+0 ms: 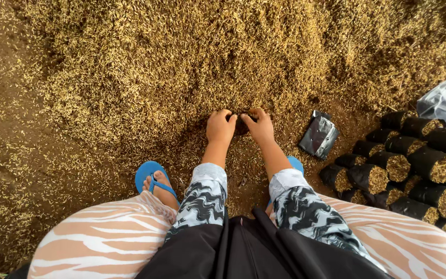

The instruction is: The person scoops loose grain from a large pile on the ground and packs it into small black plastic bags. They fold the top of each bag to seal it and place the filled bags in a stack to the right.

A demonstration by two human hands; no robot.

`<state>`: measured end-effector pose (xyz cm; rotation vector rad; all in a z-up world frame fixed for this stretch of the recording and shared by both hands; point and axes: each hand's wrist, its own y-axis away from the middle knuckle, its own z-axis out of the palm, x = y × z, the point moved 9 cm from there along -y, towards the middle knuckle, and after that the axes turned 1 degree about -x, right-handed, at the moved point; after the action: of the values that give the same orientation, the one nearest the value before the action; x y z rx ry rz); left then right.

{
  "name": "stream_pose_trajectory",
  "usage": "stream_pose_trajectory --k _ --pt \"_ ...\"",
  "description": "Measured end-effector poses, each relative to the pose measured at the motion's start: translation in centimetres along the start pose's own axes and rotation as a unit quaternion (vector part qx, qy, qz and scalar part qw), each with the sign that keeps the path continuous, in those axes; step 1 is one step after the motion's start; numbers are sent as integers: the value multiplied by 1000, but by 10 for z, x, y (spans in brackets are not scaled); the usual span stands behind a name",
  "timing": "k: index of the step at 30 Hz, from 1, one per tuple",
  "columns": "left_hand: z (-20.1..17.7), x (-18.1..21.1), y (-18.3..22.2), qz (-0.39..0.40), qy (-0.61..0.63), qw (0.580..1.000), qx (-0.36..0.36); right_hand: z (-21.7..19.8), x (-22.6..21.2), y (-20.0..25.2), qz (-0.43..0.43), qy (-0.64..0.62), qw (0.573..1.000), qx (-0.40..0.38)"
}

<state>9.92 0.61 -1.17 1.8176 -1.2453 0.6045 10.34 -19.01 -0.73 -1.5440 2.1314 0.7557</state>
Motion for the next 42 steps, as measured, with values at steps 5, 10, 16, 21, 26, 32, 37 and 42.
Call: stream_pose_trajectory --k 5,10,16,21,26,32,37,42 --pt "18 -2 -7 30 -36 998 29 19 10 -6 -17 31 999 -5" --pt "21 10 -9 96 -85 990 67 27 5 -7 -56 82 995 14" --pt "9 7 -15 27 -113 993 -16 13 -9 -22 -41 99 991 -80" --pt "21 -34 -8 -116 -169 953 -223 14 27 -10 148 103 954 -240" --pt "44 -47 -7 -97 -177 955 -219 41 44 -6 113 96 970 -192" --pt "50 -45 -8 -111 -187 958 -188 35 20 -6 35 197 971 -134" --pt "29 -29 -10 -94 -174 951 -238 -14 30 -11 199 25 962 -186" --pt "15 -6 -18 -78 -180 949 -248 -68 44 -61 139 46 988 43"
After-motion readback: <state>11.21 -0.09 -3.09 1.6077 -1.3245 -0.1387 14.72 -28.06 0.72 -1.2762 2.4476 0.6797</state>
